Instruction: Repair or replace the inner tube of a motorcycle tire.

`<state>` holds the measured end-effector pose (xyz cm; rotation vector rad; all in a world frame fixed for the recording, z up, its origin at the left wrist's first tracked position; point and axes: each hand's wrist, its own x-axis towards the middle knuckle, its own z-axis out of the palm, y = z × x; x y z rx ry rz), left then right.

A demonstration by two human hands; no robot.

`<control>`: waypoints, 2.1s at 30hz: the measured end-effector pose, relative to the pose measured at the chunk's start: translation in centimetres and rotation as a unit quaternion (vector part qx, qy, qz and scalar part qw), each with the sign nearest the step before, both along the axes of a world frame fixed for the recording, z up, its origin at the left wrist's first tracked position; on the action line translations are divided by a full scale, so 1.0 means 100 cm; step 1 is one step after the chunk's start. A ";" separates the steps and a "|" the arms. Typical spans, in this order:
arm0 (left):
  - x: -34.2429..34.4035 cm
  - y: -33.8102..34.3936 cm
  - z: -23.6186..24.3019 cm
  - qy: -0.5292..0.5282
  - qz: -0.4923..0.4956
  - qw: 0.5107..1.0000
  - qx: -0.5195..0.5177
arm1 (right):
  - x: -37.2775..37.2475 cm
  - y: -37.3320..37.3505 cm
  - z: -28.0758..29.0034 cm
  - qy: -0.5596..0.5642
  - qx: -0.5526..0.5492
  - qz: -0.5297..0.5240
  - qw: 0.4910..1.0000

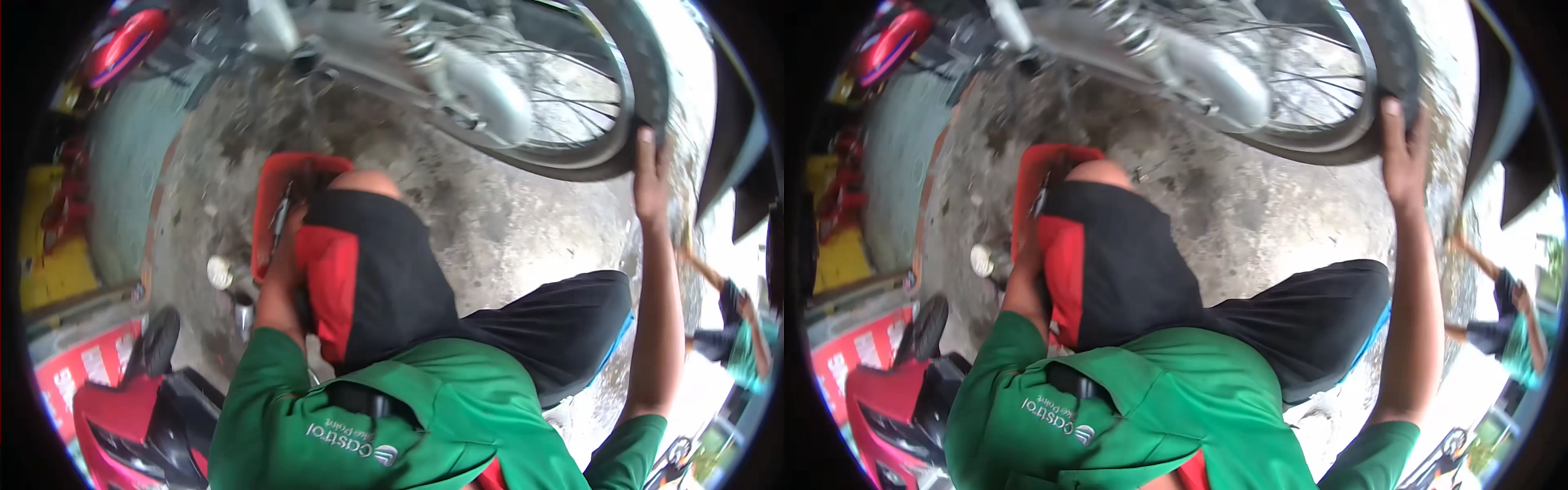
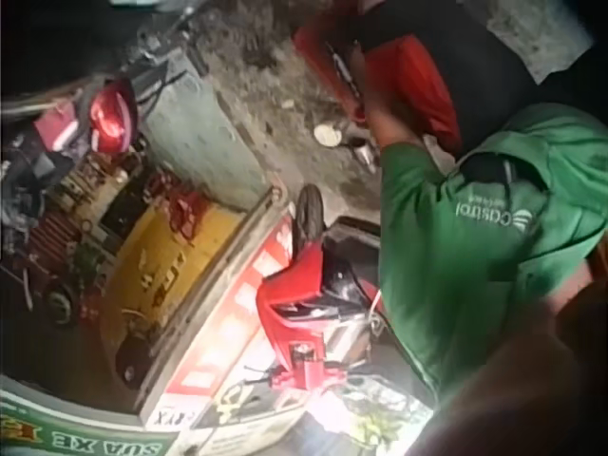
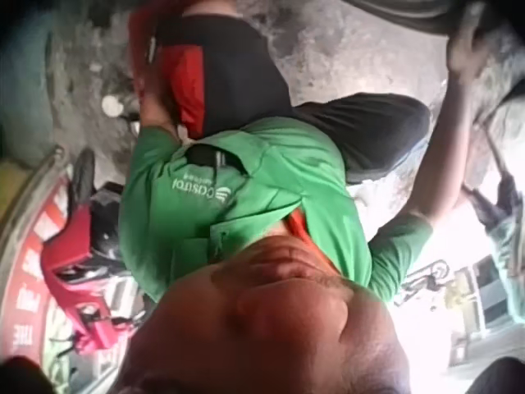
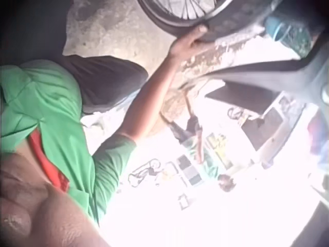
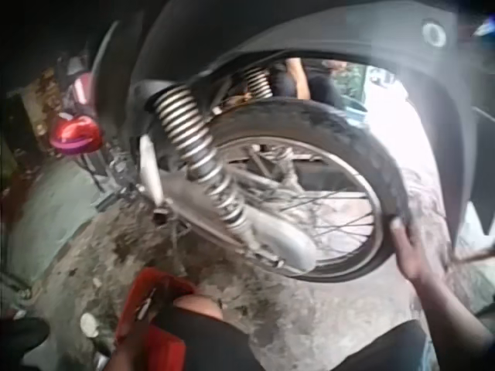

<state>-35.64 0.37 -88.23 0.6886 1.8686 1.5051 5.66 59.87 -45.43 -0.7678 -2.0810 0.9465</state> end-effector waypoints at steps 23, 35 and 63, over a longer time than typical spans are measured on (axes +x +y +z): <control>0.018 0.096 0.098 0.221 0.111 0.969 0.023 | 0.068 -0.010 -0.069 -0.016 -0.128 -0.013 0.992; 0.115 0.106 0.343 0.269 0.277 0.921 -0.048 | 0.077 -0.006 -0.040 -0.329 -0.247 0.025 0.911; 0.220 0.352 0.389 0.278 -0.560 0.726 -0.287 | -0.013 -0.141 -0.051 -0.322 -0.065 0.352 0.876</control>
